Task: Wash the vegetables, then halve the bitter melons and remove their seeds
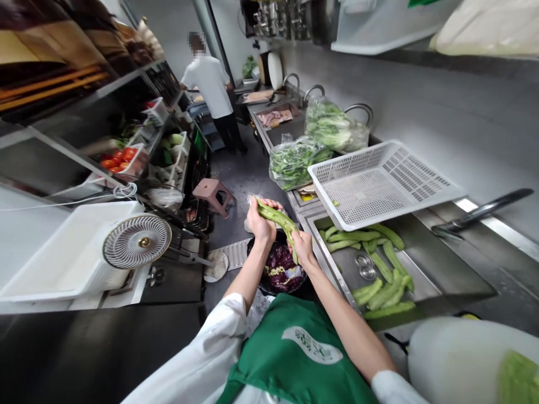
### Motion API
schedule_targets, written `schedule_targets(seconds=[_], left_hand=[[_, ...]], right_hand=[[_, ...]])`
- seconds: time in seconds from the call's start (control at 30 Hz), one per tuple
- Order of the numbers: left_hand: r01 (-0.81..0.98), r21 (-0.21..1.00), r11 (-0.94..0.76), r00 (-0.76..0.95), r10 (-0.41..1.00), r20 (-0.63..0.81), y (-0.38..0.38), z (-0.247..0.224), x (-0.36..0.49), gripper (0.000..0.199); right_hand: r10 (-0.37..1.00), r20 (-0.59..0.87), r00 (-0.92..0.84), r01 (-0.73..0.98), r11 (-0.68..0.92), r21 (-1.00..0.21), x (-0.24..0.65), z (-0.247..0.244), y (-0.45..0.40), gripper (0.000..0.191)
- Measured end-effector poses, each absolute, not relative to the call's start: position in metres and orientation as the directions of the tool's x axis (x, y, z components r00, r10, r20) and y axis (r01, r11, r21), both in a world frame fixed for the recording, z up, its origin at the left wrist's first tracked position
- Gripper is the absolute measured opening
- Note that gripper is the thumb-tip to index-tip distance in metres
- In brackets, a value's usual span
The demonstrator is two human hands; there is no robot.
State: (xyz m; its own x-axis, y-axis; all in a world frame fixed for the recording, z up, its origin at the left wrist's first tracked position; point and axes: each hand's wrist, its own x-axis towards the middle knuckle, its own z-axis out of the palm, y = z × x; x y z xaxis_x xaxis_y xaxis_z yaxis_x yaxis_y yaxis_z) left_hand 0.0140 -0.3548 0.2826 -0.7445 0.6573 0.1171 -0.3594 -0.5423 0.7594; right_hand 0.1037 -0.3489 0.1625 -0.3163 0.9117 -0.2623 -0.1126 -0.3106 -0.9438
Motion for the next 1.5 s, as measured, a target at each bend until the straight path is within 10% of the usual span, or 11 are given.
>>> schedule_targets(seconds=[0.27,0.53,1.17,1.5], left_hand=[[-0.561,0.798,-0.221,-0.49,0.865,-0.104,-0.376,0.233,0.047,0.053],[-0.472,0.777,-0.418,-0.641,0.767,0.023,-0.375,0.243,0.035,0.053],[-0.47,0.736,-0.487,-0.688,0.725,0.04,-0.392,0.269,0.005,0.055],[-0.444,0.754,-0.484,-0.713,0.701,0.03,-0.395,0.267,-0.016,0.06]], right_hand=[[0.965,-0.035,-0.259,0.008,-0.034,-0.999,0.111,0.167,-0.358,0.025],[0.696,-0.374,-0.612,-0.162,-0.574,-0.803,0.116,0.17,-0.371,0.047],[0.833,-0.311,-0.458,-0.282,-0.468,-0.838,0.075,0.183,-0.38,0.022],[0.656,-0.243,-0.714,-0.289,-0.592,-0.752,0.105,0.188,-0.376,0.032]])
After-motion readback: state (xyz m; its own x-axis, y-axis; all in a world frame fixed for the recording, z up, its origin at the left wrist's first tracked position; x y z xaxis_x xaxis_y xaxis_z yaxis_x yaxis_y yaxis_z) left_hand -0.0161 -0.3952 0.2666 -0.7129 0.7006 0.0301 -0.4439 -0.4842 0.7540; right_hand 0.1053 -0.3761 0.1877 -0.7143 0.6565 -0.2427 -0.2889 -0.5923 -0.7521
